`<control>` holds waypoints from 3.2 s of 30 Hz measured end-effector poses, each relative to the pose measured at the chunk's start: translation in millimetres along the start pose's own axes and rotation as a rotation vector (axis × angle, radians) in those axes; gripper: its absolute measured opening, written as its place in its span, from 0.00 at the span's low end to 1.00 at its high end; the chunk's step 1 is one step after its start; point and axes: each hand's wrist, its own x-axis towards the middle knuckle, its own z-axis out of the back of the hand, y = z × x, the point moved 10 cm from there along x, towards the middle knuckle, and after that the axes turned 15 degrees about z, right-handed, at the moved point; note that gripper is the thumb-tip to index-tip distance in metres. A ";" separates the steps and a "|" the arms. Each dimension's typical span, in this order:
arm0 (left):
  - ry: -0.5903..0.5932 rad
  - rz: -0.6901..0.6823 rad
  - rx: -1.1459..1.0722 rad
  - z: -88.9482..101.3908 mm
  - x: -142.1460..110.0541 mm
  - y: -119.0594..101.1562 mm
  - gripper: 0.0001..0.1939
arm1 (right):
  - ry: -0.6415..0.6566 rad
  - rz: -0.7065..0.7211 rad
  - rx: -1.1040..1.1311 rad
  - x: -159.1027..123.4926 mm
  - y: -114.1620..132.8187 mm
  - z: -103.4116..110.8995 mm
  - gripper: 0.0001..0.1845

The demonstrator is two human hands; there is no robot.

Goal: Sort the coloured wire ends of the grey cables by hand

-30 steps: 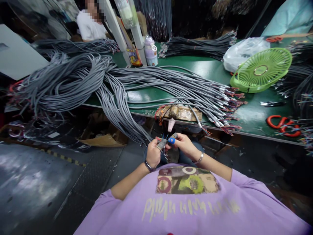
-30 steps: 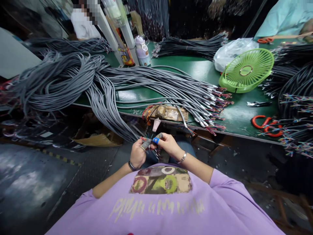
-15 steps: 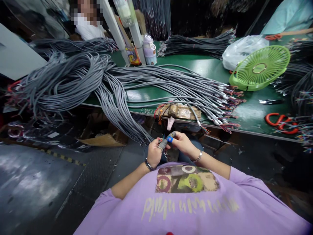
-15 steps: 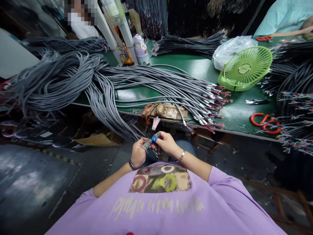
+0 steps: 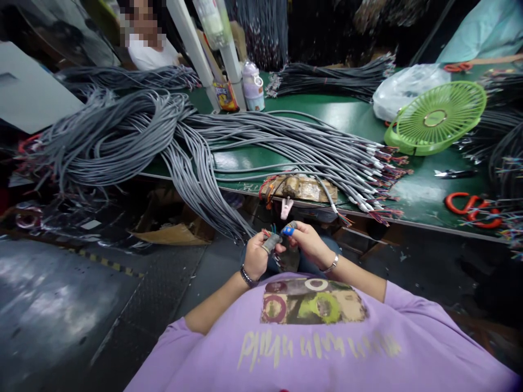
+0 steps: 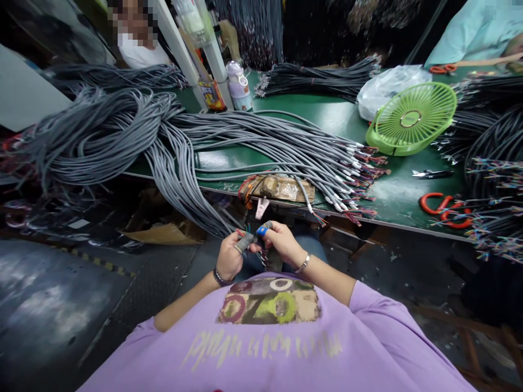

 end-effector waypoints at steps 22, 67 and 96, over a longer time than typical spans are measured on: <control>0.172 0.185 -0.038 -11.5 5.8 -0.4 0.15 | -0.126 -0.128 0.262 13.0 -11.6 19.0 0.15; 0.406 0.360 -0.090 -38.8 31.9 2.7 0.16 | -0.085 -0.199 0.640 43.9 -13.8 -21.6 0.28; 0.145 0.211 -0.088 -28.5 18.4 -7.3 0.13 | -0.079 -0.138 0.568 49.0 -10.8 -13.6 0.22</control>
